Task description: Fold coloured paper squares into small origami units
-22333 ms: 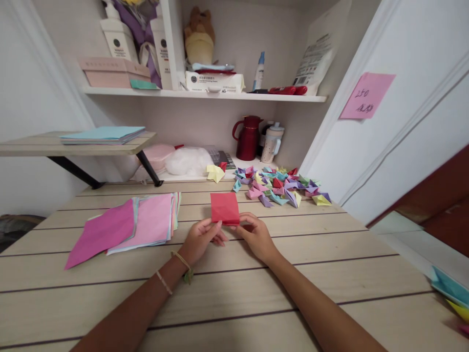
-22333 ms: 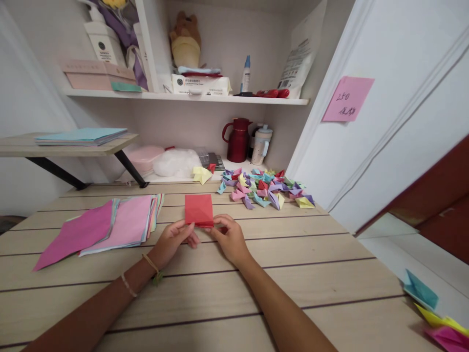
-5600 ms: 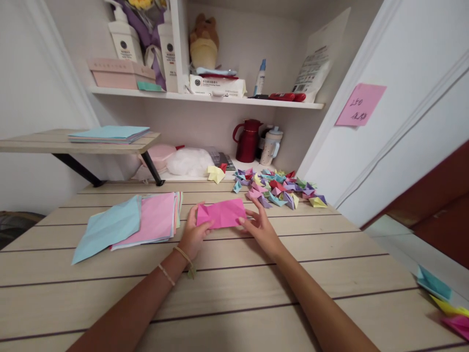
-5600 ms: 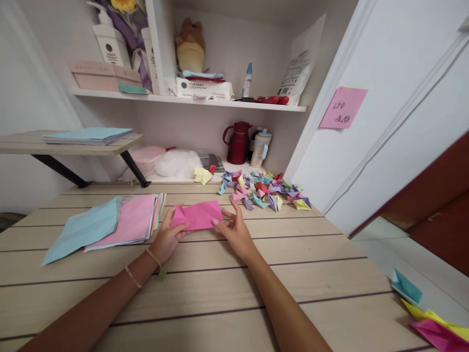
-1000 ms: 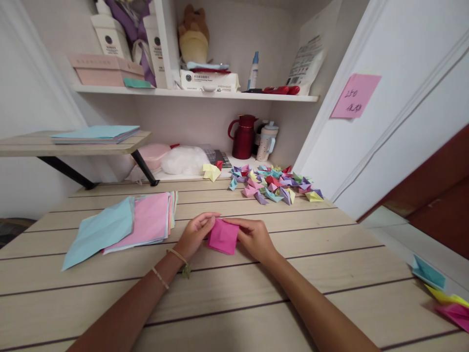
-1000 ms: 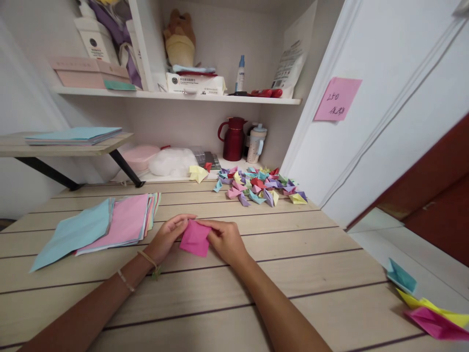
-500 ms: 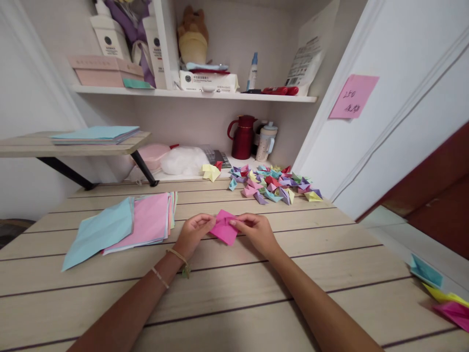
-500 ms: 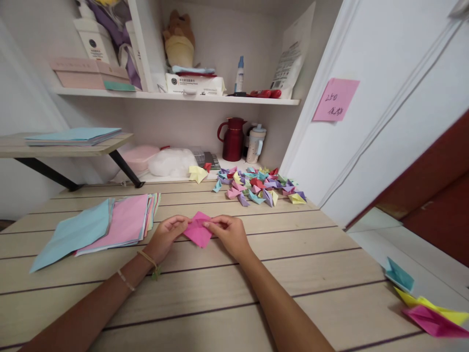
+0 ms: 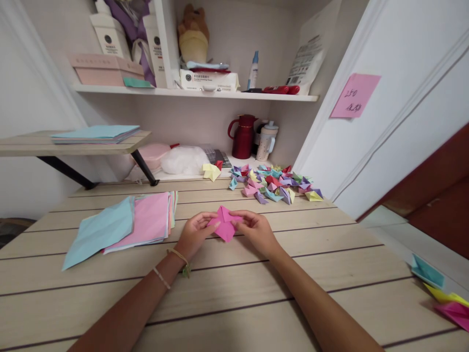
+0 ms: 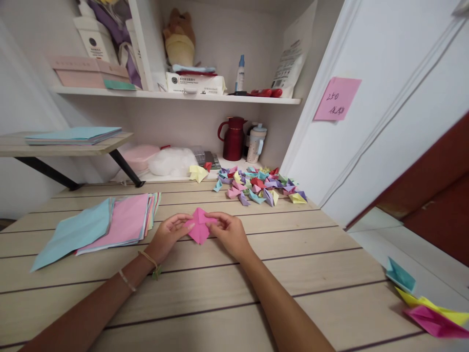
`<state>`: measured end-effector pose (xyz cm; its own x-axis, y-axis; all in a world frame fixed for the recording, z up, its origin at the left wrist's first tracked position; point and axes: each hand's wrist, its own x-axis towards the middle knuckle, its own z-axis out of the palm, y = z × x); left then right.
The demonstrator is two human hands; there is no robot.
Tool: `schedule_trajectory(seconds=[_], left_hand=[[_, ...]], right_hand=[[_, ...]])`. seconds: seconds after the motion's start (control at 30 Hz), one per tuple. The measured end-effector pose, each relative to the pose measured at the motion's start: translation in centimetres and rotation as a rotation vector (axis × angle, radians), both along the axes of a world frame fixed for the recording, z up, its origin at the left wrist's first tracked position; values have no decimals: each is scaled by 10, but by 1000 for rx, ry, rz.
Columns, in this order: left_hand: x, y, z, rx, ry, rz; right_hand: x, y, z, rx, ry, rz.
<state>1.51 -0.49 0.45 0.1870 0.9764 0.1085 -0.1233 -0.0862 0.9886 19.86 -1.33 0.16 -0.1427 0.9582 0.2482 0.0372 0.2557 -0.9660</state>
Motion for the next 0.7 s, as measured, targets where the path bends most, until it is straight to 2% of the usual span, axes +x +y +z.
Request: schedule_trajectory(seconds=[0.1,0.27,0.5,0.63,0.7], left_hand=[[2,-2,-1,12,14,-73],[2,-1,-2,37,76,1],[-1,2,-4,76,165,-9],[0,2,-6,112,179,-21],[0,2,-7,141,172,-56]], right_hand=[[0,-1,0,29,-91,-14],[0,-5,6,173,-230,-113],[-2,-5,6,4,-113,0],[-2,-5,7,51,-215,53],[-2,-6,8,41,-182,78]])
